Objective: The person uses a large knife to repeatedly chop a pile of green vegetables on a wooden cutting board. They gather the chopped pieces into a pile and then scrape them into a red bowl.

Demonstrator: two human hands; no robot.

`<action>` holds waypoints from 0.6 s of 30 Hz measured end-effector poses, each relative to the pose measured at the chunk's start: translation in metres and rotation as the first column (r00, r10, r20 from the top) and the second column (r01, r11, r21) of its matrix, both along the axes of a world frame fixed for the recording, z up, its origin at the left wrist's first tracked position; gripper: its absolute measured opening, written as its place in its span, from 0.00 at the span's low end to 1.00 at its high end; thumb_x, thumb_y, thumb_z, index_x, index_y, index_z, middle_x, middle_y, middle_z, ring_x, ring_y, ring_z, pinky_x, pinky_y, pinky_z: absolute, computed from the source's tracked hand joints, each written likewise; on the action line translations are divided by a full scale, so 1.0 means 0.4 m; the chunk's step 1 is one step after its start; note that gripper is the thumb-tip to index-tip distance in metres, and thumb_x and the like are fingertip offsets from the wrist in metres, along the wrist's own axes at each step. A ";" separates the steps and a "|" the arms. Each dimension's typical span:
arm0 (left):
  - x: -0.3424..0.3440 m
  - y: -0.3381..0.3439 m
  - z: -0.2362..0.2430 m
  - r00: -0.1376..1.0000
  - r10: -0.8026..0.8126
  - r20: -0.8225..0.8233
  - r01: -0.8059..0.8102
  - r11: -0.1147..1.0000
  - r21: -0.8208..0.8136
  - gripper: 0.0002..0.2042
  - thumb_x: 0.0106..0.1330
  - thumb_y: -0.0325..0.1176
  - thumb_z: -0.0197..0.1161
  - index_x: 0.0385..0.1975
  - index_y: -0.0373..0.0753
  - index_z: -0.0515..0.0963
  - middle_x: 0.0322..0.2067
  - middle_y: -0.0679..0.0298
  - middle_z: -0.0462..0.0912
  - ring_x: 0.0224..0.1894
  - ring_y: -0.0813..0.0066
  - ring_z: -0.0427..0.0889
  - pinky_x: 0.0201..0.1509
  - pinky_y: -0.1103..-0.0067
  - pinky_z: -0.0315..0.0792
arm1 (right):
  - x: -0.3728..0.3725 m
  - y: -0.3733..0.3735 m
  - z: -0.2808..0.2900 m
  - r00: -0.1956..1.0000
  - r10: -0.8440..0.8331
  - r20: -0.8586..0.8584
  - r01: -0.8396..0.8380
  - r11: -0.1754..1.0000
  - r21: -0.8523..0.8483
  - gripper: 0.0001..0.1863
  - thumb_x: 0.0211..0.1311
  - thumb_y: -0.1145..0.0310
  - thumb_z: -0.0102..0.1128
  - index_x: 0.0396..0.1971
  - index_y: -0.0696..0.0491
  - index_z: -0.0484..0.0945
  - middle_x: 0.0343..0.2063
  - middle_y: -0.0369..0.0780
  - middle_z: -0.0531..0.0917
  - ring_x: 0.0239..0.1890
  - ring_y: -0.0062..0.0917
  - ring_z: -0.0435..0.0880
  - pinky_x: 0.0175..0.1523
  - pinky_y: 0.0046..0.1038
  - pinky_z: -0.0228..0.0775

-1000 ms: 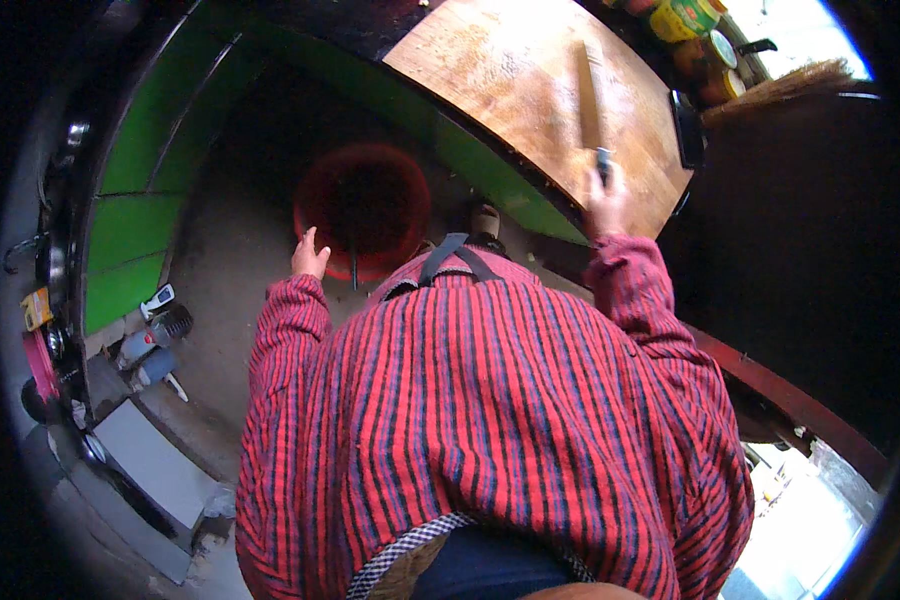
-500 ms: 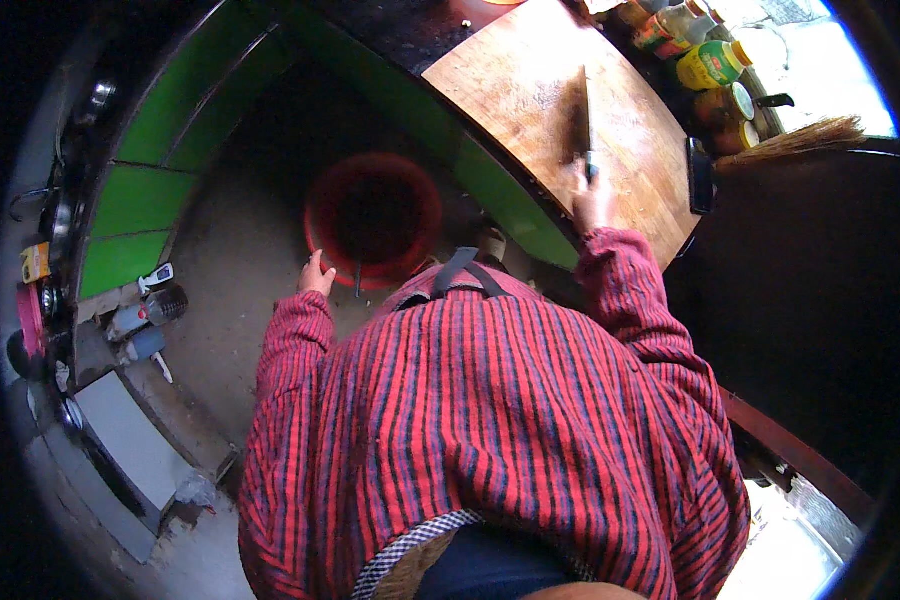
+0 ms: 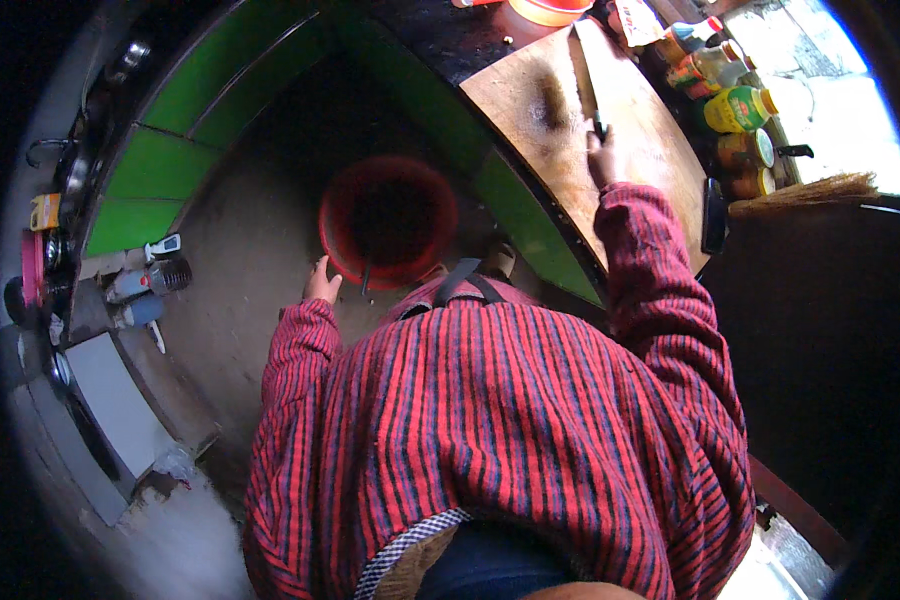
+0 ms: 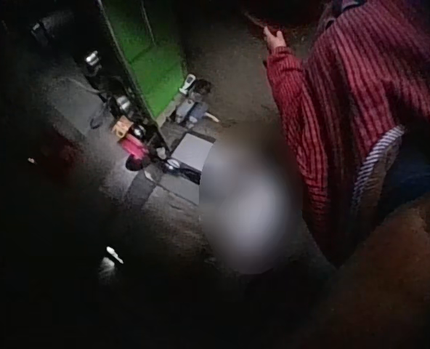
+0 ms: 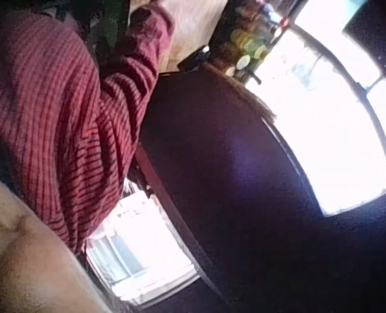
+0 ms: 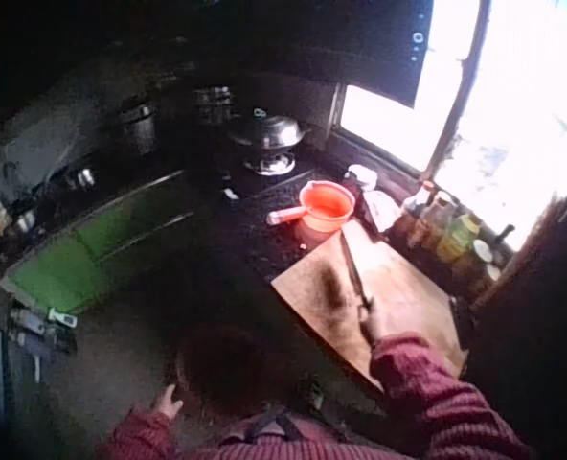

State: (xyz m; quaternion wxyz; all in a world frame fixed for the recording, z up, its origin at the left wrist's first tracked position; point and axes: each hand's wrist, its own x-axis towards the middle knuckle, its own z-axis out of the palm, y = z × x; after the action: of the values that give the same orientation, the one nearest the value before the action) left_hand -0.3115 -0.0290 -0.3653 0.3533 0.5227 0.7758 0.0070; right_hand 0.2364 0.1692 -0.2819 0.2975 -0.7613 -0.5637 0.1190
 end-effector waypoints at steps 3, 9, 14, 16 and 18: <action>-0.030 -0.062 -0.024 0.995 0.061 -0.074 -0.068 0.994 -0.089 0.31 0.55 0.40 0.60 0.60 0.48 0.59 0.55 0.52 0.68 0.57 0.54 0.66 0.59 0.66 0.62 | 0.018 0.039 -0.064 0.989 -0.021 -0.149 0.035 0.995 0.094 0.19 0.57 0.60 0.52 0.42 0.58 0.71 0.32 0.54 0.78 0.34 0.49 0.77 0.41 0.39 0.68; -0.034 -0.097 -0.043 0.991 0.090 -0.100 -0.093 0.995 -0.025 0.30 0.55 0.41 0.60 0.59 0.47 0.60 0.52 0.53 0.71 0.52 0.54 0.72 0.56 0.67 0.65 | -0.258 -0.069 0.119 0.938 0.335 -0.090 -0.341 0.939 -0.051 0.12 0.51 0.64 0.59 0.28 0.57 0.71 0.28 0.54 0.77 0.35 0.49 0.76 0.38 0.40 0.69; 0.064 0.024 0.057 0.994 0.015 -0.105 -0.009 0.998 0.055 0.27 0.57 0.40 0.59 0.57 0.45 0.63 0.45 0.51 0.74 0.43 0.57 0.75 0.48 0.67 0.69 | -0.372 -0.144 0.079 0.718 0.359 -0.596 -0.517 0.849 -0.110 0.18 0.57 0.61 0.59 0.43 0.57 0.72 0.25 0.36 0.78 0.22 0.20 0.74 0.25 0.23 0.65; 0.073 0.040 0.047 0.999 0.017 -0.034 -0.011 0.988 0.153 0.24 0.56 0.40 0.58 0.55 0.45 0.66 0.49 0.53 0.72 0.47 0.58 0.73 0.51 0.68 0.68 | -0.420 -0.173 0.190 0.425 0.029 -0.905 -0.577 0.779 -0.246 0.12 0.61 0.61 0.54 0.41 0.50 0.73 0.18 0.28 0.69 0.14 0.12 0.64 0.17 0.16 0.52; 0.104 0.068 0.094 1.000 0.024 0.013 -0.026 0.951 0.307 0.24 0.57 0.38 0.58 0.55 0.46 0.66 0.53 0.56 0.69 0.54 0.58 0.69 0.56 0.70 0.65 | -0.417 -0.175 0.206 0.297 -0.111 -0.948 -0.642 0.712 -0.285 0.16 0.60 0.62 0.55 0.44 0.56 0.72 0.24 0.30 0.75 0.22 0.12 0.71 0.24 0.17 0.63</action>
State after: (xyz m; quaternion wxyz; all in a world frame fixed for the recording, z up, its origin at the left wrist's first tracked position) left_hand -0.2700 -0.0020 -0.3277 0.2710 0.5614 0.7703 0.1343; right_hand 0.0697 0.0992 -0.1994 0.2609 -0.4882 -0.3433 0.7587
